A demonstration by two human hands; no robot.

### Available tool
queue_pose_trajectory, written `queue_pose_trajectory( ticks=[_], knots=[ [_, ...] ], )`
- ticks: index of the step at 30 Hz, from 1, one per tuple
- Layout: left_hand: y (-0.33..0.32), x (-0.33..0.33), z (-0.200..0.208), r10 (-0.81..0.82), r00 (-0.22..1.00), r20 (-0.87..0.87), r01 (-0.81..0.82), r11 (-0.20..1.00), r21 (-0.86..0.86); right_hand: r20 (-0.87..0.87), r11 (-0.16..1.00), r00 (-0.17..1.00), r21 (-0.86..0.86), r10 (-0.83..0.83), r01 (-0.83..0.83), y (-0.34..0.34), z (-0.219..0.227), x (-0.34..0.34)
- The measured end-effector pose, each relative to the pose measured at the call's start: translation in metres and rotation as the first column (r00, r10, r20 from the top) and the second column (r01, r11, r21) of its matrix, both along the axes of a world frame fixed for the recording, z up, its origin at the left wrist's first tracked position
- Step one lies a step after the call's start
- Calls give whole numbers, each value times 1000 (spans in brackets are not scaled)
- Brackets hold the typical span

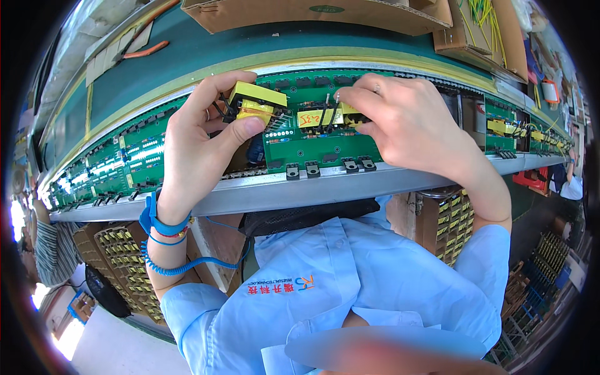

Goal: Assembling components onto green circuit boards on an industrial production line.

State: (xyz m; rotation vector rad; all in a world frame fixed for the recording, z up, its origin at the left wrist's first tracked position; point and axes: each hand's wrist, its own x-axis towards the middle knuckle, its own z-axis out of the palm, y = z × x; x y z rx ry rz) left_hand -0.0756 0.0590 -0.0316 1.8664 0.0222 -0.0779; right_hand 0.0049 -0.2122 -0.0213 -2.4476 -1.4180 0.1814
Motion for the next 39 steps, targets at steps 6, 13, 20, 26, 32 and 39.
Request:
queue_pose_trajectory(
  ticks=[6, 13, 20, 26, 32, 39],
  knots=[
    [0, -3, -3, -8, 1000, -21, 6, 996, -88, 128, 995, 990, 81, 52, -63, 5, -8, -9],
    [16, -7, -16, -20, 996, -86, 5, 984, -177, 116, 981, 987, 173, -109, 88, -4, -21, -24],
    [20, -10, -23, -19, 993, -117, 1, 989, -149, 65, 977, 991, 190, -114, 100, -8, -25, -24],
    [17, -9, -21, -36, 998, -58, 33, 998, -53, 73, 975, 992, 203, -107, 90, -8, -26, -23],
    [0, -10, 1, -97, 995, -34, 103, 948, 301, 78, 976, 991, 199, -106, 88, -7, -24, -24],
    [-23, -4, 11, -359, 923, 135, 160, 680, 715, 74, 979, 991, 175, -115, 101, -5, -22, -24]
  ],
)
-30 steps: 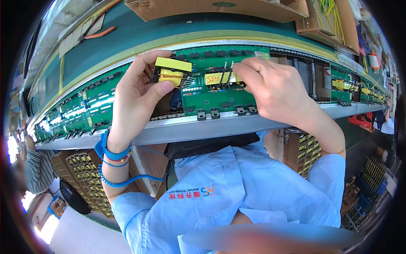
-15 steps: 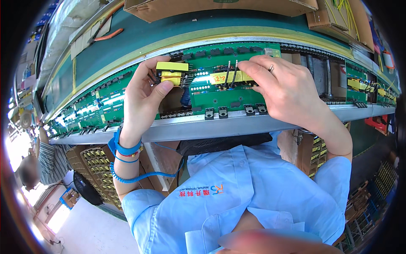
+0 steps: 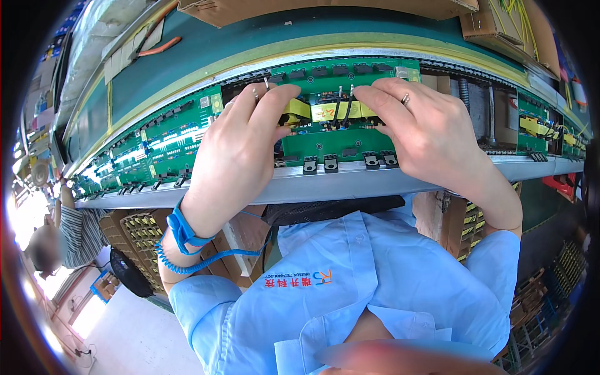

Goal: Assembling components onto green circuit boards on an industrial production line.

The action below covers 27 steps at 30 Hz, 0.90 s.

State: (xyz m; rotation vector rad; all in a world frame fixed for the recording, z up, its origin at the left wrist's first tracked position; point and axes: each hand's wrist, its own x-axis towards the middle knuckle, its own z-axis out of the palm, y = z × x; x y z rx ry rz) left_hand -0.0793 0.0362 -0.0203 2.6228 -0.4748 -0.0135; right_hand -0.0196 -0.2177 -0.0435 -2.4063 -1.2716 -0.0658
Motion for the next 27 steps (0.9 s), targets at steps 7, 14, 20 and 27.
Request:
queue_pose_trajectory(
  ticks=[7, 14, 20, 27],
  knots=[
    [0, 14, 7, -151, 988, -5, 150, 975, 165, -3, 1000, 1000, -3, -5, 5, 0, 3, 0],
    [-11, 10, 4, -116, 993, 24, 107, 967, 230, 5, 1000, 1000, -21, -2, 2, 0, 3, 2],
    [-10, 0, -6, -156, 975, 160, 112, 961, 255, 1, 1000, 1000, -2, -10, 10, 0, 3, 1],
    [-15, -5, -10, -95, 978, 187, 53, 975, 214, 17, 1000, 1000, 13, 1, -1, -5, 4, 0]
  ],
)
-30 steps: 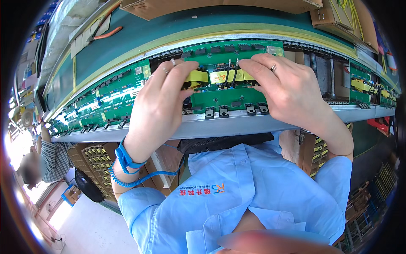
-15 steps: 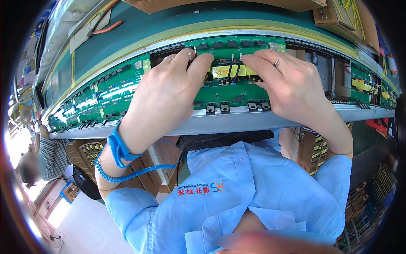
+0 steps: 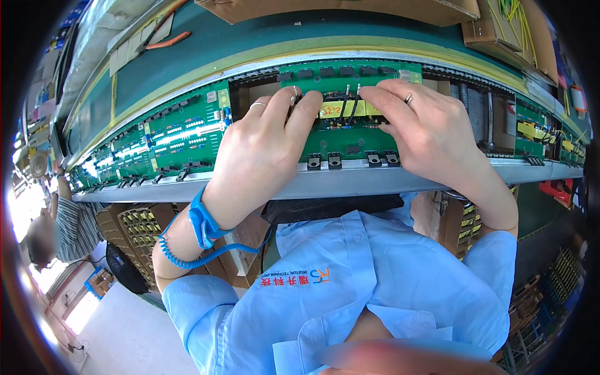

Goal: Assembling components onto green circuit boards on an industrial production line.

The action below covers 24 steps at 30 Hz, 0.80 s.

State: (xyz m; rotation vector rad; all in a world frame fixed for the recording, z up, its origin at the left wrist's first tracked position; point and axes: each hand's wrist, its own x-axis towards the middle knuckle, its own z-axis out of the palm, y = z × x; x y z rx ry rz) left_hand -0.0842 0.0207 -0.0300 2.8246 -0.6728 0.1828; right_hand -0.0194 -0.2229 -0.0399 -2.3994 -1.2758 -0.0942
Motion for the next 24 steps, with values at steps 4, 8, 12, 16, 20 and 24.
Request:
queue_pose_trajectory(
  ticks=[4, 8, 12, 16, 20, 24],
  knots=[
    [0, 0, 0, 33, 999, -37, -35, 998, -56, 9, 1000, 1000, 17, 3, -3, -3, 0, 0],
    [9, -5, 1, 37, 996, -79, -44, 996, -77, -160, 951, 986, 310, 43, 9, -26, 42, 31],
    [8, 3, 13, -43, 989, -143, 15, 981, -194, -146, 739, 746, 108, -650, 665, -78, 83, 95],
    [15, 2, 6, 37, 970, -242, -145, 884, -445, 164, 565, 720, -513, -674, 646, -192, 26, 199],
    [12, 4, 2, 9, 962, -273, -140, 874, -466, 75, 627, 778, -545, -624, 556, -219, -18, 238],
    [1, 7, 2, -13, 973, -232, -87, 906, -415, -251, 851, 879, -455, -406, 263, -182, -17, 233]
  ],
)
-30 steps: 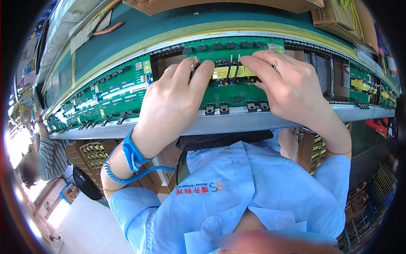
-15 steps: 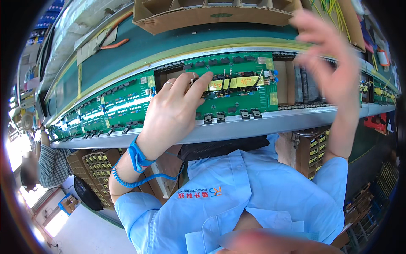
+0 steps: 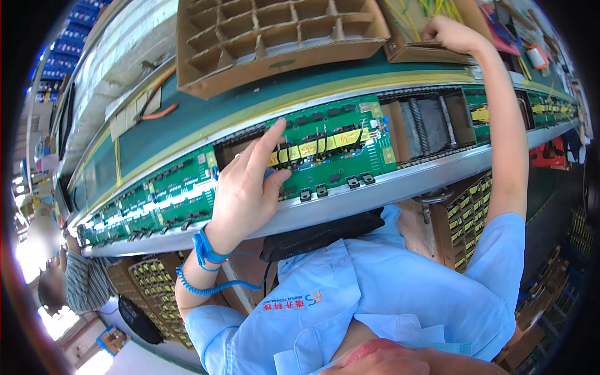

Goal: Assembling components onto green circuit boards on an industrial production line.

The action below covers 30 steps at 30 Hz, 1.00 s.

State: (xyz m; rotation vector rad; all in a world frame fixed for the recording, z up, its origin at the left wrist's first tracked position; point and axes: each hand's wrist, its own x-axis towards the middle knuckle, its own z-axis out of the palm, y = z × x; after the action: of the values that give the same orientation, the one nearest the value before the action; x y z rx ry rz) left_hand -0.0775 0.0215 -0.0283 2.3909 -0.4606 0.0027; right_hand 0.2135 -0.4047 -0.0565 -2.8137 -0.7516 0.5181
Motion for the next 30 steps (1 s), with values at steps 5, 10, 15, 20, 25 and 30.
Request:
queue_pose_trajectory(
  ticks=[5, 10, 15, 20, 25, 30],
  knots=[
    [-6, 3, 2, -10, 1000, -10, 10, 1000, 22, -151, 977, 987, 195, -52, 82, 17, 43, -41],
    [-10, 4, 6, -11, 1000, -11, 12, 999, 33, -17, 978, 998, -199, -67, 62, 0, 40, -30],
    [-10, 2, 6, 14, 1000, -24, -13, 999, 53, 126, 993, 985, -30, -114, 119, -4, 40, -30],
    [-12, 2, 7, 9, 1000, -9, -8, 997, 71, 414, 951, 887, 298, -206, 82, -9, 46, -37],
    [-9, 2, 1, 26, 1000, 0, -26, 999, 34, 86, 681, 899, 684, -429, 260, 54, 110, -110],
    [-13, 0, 8, 54, 998, -39, -53, 998, 20, -74, 444, 987, 886, -141, 130, 73, 79, -168]
  ],
)
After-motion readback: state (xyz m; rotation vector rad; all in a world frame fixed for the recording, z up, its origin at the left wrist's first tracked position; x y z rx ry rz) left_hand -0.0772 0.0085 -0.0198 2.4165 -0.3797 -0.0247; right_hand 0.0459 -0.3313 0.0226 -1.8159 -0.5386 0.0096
